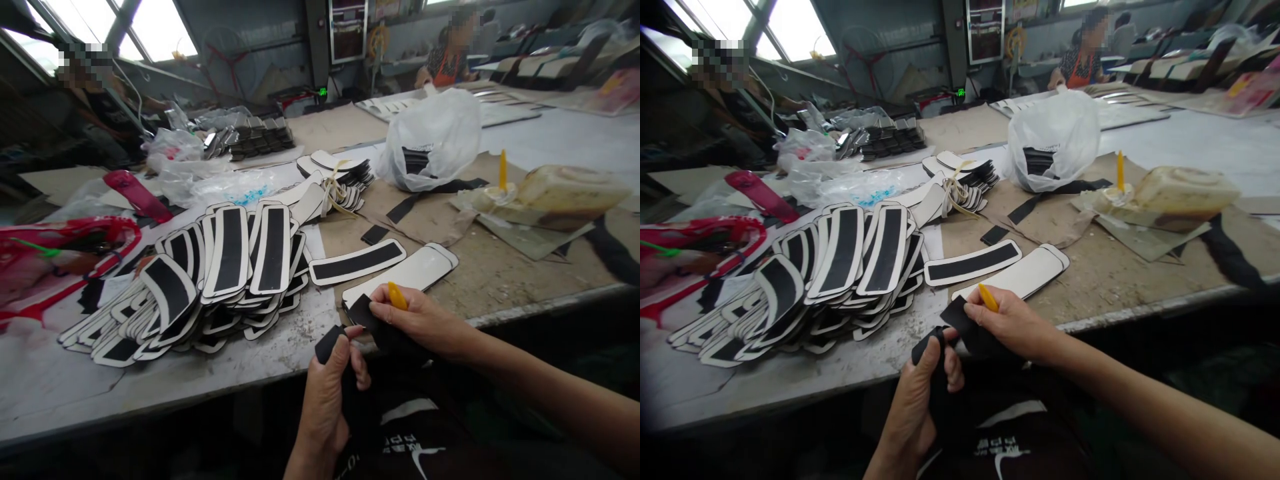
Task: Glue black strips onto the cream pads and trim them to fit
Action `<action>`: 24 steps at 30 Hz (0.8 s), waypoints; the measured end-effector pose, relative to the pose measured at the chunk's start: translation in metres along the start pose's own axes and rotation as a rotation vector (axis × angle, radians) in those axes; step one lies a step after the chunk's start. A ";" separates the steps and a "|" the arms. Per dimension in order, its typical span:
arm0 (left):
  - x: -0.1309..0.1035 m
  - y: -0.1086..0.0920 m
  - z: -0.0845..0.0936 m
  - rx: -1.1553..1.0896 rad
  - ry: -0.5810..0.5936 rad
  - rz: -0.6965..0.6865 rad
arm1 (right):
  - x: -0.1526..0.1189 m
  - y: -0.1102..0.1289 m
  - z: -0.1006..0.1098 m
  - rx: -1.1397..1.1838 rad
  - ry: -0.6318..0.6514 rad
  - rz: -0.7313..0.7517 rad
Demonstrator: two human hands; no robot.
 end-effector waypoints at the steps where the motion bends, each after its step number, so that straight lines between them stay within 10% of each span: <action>1: 0.001 -0.001 -0.001 -0.015 0.029 -0.019 | -0.001 0.000 -0.001 -0.060 -0.003 0.019; 10: 0.003 -0.018 -0.001 0.309 -0.159 -0.174 | -0.033 -0.033 -0.018 -0.373 0.193 0.063; 16: -0.002 -0.024 0.008 0.386 -0.208 -0.179 | -0.070 -0.053 0.022 -0.762 0.099 0.040; 24: -0.004 -0.004 -0.005 0.376 -0.149 -0.047 | -0.038 -0.014 0.002 -0.320 0.081 0.229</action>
Point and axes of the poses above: each hand's wrist, its own x-axis towards the middle knuckle, its own z-axis out of the back of the hand, y = z × x, the point moved 6 cm from there along x, towards the middle knuckle, and after that the axes turned 6 degrees about -x, right-handed, at the moved point
